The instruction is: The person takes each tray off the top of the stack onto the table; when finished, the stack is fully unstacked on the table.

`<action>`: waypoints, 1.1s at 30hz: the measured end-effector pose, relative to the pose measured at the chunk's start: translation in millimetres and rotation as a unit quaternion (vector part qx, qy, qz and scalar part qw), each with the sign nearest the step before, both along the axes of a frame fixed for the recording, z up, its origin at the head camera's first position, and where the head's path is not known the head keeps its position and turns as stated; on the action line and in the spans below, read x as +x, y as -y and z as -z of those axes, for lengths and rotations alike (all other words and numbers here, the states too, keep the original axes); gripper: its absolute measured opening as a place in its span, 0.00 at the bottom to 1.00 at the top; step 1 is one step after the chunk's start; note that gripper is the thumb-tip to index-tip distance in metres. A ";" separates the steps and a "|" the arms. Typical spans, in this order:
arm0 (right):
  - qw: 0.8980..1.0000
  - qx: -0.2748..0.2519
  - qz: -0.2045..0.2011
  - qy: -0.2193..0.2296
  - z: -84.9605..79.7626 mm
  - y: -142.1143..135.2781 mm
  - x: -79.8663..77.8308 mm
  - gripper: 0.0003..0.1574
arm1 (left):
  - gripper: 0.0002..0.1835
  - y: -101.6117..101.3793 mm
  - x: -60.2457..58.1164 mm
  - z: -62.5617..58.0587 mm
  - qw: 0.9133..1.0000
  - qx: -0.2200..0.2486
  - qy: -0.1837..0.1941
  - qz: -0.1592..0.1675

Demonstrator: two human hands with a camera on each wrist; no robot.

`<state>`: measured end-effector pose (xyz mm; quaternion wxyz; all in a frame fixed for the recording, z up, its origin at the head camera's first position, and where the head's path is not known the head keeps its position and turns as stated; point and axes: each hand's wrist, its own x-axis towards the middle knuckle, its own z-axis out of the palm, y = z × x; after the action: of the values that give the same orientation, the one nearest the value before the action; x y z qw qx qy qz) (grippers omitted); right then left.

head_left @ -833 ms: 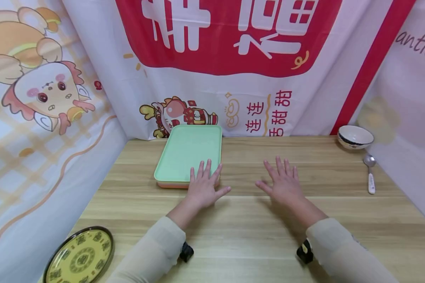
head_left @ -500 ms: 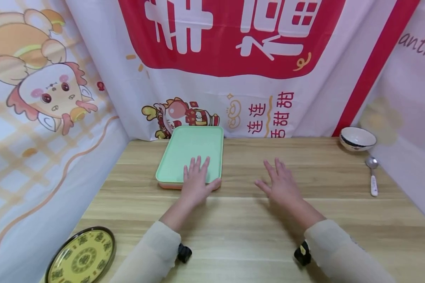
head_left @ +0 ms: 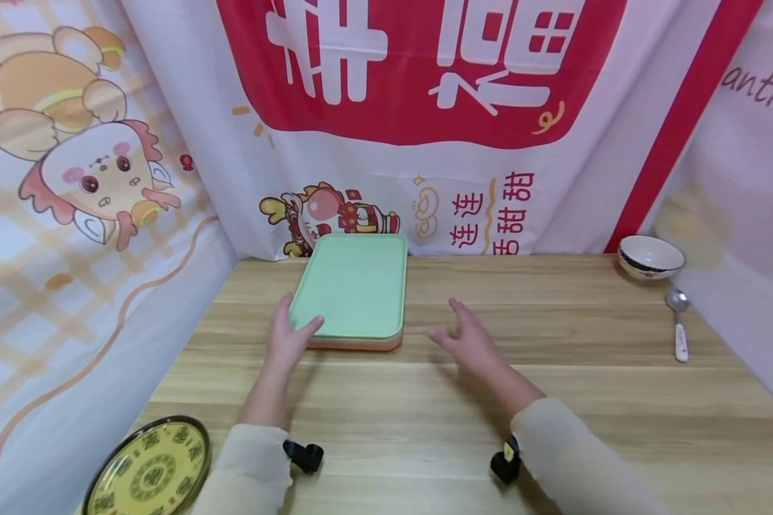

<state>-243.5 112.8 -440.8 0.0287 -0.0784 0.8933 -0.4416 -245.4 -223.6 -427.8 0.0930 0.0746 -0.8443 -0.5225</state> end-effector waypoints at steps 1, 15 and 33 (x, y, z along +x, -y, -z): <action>1.000 -0.007 0.001 0.006 1.9 4.4 -0.9 0.55 | 0.49 5.1 0.4 3.5 1.000 0.009 0.014 -0.002; 0.997 -0.064 -0.032 0.029 22.2 65.6 -15.1 0.54 | 0.45 35.2 -2.5 30.4 0.993 0.097 0.050 0.048; 0.991 -0.117 -0.046 0.042 24.5 79.1 -21.6 0.54 | 0.43 38.0 -5.6 16.9 0.994 0.088 0.058 0.042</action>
<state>-265.1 33.7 -465.3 0.0768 -0.1037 0.8292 -0.5439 -251.0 -261.6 -444.7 0.0156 0.0773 -0.8013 -0.5931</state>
